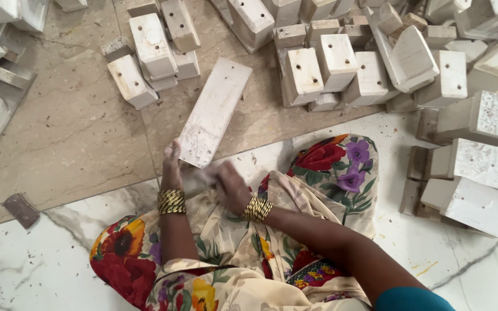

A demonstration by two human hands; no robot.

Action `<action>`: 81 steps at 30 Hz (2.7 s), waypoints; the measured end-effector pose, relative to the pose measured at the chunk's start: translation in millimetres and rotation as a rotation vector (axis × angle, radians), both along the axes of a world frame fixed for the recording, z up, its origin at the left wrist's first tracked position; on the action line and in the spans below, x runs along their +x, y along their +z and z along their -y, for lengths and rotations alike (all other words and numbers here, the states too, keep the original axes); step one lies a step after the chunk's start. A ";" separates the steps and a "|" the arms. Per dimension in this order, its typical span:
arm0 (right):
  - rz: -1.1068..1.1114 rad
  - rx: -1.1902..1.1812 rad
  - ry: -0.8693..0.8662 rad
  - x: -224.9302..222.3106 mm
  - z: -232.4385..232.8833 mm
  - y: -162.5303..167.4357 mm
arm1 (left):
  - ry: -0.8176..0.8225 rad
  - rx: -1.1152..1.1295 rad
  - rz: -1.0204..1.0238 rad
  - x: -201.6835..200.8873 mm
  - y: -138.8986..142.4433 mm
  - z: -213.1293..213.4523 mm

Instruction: The person sits on the floor among piles of white plaster blocks and smooths each block by rubbing it with a small abrasive pad by hand. They work one block at a time, turning it to sand its faces, then set the finished block in rows with the others and pick up the next unfinished block.

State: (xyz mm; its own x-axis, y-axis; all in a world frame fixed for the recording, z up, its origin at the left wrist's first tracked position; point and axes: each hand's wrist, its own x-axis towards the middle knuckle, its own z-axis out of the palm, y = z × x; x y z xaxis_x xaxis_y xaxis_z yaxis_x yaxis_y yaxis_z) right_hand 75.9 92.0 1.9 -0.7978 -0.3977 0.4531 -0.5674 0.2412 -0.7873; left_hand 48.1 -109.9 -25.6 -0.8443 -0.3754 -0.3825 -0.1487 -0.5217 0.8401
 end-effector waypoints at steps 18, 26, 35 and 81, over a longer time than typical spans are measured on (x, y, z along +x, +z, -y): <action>-0.682 1.017 -0.224 -254.1 -9.0 32.7 | 0.197 -0.107 0.010 -17.1 -6.2 -23.9; -0.262 0.584 -0.043 -189.5 -0.2 -1.6 | 0.232 -0.017 0.014 -24.4 -3.0 -25.8; -0.502 0.594 0.057 -116.7 9.3 -4.8 | 0.212 -0.043 0.105 -15.8 6.0 -20.7; -0.378 0.662 -0.119 -200.5 -2.4 24.0 | 0.082 -0.107 -0.012 -25.4 10.1 -35.7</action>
State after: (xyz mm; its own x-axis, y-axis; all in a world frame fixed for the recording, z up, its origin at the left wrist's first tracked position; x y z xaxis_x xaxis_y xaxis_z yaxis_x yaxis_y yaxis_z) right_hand -124.5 94.4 25.9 -0.6907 -0.6019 0.4008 -0.7097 0.6706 -0.2158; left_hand 22.7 -74.2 -15.5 -0.8134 -0.4816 -0.3263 -0.0986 -0.4386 0.8932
